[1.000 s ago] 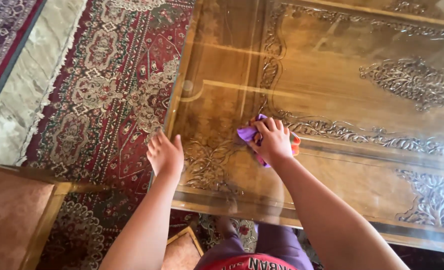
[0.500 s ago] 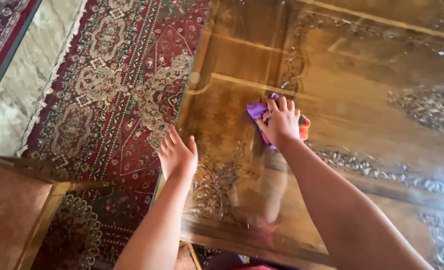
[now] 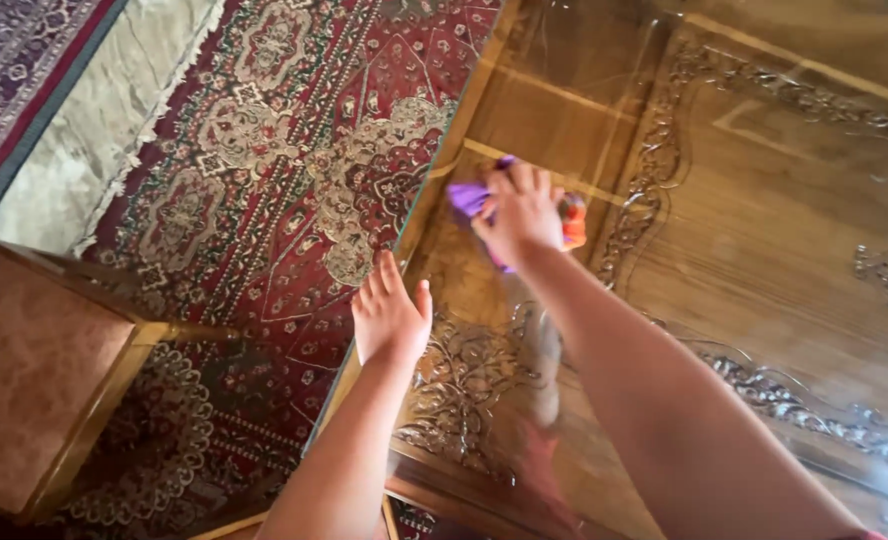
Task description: Cleaning a glass-top wooden dining table with a cloth.
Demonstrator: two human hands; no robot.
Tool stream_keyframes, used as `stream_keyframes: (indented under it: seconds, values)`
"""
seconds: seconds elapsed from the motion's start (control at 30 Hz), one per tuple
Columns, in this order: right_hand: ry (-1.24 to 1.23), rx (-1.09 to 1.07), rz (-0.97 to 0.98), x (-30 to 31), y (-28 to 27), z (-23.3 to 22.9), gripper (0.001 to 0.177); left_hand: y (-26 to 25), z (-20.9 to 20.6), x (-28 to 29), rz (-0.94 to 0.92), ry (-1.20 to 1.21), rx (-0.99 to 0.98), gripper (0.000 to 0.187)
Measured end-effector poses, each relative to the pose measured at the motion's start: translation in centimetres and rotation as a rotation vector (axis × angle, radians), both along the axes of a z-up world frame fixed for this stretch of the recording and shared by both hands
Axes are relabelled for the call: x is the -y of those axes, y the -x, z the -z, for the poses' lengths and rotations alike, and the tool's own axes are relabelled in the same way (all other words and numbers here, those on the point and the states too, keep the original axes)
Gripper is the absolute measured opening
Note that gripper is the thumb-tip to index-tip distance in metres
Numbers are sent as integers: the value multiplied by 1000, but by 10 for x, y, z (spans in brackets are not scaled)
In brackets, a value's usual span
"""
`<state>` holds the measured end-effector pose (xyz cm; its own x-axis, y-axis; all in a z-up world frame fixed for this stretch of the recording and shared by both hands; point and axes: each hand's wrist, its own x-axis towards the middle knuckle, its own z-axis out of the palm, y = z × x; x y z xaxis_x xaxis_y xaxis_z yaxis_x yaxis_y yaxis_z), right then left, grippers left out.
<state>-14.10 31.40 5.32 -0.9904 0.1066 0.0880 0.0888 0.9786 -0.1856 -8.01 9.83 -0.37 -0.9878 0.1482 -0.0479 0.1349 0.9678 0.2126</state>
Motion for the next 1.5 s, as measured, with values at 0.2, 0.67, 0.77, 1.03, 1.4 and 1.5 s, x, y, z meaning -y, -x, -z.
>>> stream_keyframes:
  seconds: [0.2,0.67,0.77,1.03,1.4,1.5]
  values:
    - [47,-6,-148,44,-45,-1,52,4,8,-1,-5,-7,-74,71]
    - [82,-73,113,-41,-177,-4,58,4,14,6,11,-94,-145,67]
    - [64,-61,270,-80,-189,0,65,4,7,4,-6,-99,-100,67]
    - [62,-63,463,-119,-153,15,67,4,5,5,0,-54,-59,67]
    - [30,-117,371,-105,-36,28,65,0,5,4,-7,20,-41,71]
    - [37,-133,271,-82,-9,23,65,-1,3,2,-4,27,-13,71]
